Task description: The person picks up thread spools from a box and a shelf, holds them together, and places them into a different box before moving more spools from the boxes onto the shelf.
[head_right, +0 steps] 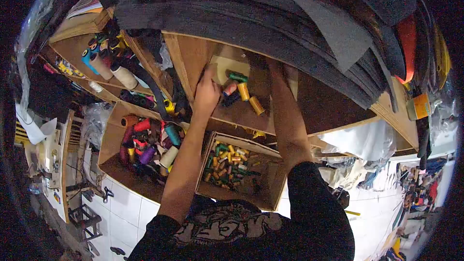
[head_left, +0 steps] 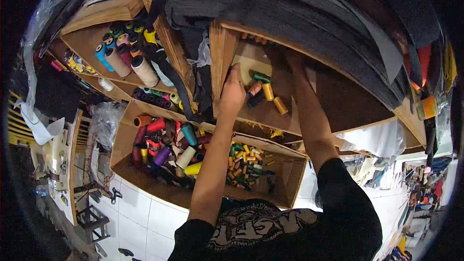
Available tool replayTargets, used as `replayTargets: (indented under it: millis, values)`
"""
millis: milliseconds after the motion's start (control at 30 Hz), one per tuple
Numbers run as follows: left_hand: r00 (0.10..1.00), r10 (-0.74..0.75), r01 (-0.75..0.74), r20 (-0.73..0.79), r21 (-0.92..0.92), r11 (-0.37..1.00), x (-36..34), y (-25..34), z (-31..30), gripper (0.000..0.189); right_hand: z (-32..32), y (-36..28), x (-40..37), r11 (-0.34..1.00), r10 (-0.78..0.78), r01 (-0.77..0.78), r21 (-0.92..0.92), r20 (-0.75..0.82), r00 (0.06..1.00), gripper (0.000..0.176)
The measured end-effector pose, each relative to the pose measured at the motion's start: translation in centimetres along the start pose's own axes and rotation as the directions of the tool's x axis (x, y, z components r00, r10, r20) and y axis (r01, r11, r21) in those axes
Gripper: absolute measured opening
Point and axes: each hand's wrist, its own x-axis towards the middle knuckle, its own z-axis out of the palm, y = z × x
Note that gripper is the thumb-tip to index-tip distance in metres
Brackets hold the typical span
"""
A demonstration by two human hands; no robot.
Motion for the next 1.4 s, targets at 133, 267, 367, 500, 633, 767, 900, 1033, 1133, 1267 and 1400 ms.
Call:
replayTargets:
  millis: [133,267,367,500,633,767,900,1033,1133,1267,1400]
  values:
    - [0.998,0.013,-0.014,0.055,0.005,1.0,0.0,1.6,-1.2,0.047,0.6,-0.2,0.0,1.0,-0.001,0.001,0.008,0.003,1.0,0.048]
    - [0.999,0.022,-0.019,0.047,-0.062,0.998,0.0,2.1,-1.3,0.046,0.9,-0.1,0.0,1.0,0.005,-0.005,0.015,0.001,1.0,0.048]
    - [0.997,0.067,-0.067,-0.024,-0.011,0.998,0.0,1.2,-0.5,0.046,0.9,0.2,0.3,0.999,0.005,-0.005,0.042,-0.004,1.0,0.048]
    - [0.999,-0.045,0.044,0.025,0.023,0.999,0.0,0.8,-0.5,0.044,-0.2,1.3,-0.9,0.973,-0.038,0.031,0.228,0.03,0.999,0.047]
    - [0.999,0.037,-0.038,0.034,0.034,0.999,0.2,0.1,-0.4,0.051,-3.7,-0.2,-4.9,0.808,-0.276,0.004,0.589,0.373,0.886,0.047]
    - [0.999,0.046,-0.046,-0.013,0.048,0.998,0.1,0.6,-0.3,0.04,-6.0,-4.0,-7.9,0.883,-0.396,0.186,0.43,0.475,0.786,0.035]
    - [0.999,0.053,-0.053,0.0,0.038,0.998,0.2,0.1,-0.1,0.046,-5.9,-4.3,-7.5,0.907,-0.345,0.106,0.408,0.575,0.742,0.036]
    - [0.998,0.06,-0.06,0.001,0.052,0.997,0.1,0.3,-0.4,0.045,-5.1,-3.7,-7.9,0.87,-0.486,0.333,0.365,0.51,0.71,0.04]
    - [0.999,0.008,-0.01,0.042,0.053,0.999,0.1,0.6,-0.6,0.044,-5.4,-3.5,-7.9,0.858,-0.514,0.419,0.298,0.514,0.687,0.043]
    - [0.979,0.183,-0.177,-0.089,0.065,0.982,0.2,-0.5,0.3,0.043,-4.8,-3.3,-8.3,0.906,-0.419,0.342,0.25,0.412,0.809,0.045]
    - [1.0,0.023,-0.024,0.012,0.067,0.997,0.2,0.3,-0.3,0.043,-5.4,-2.8,-9.0,0.87,-0.301,0.116,0.478,0.331,0.894,0.042]
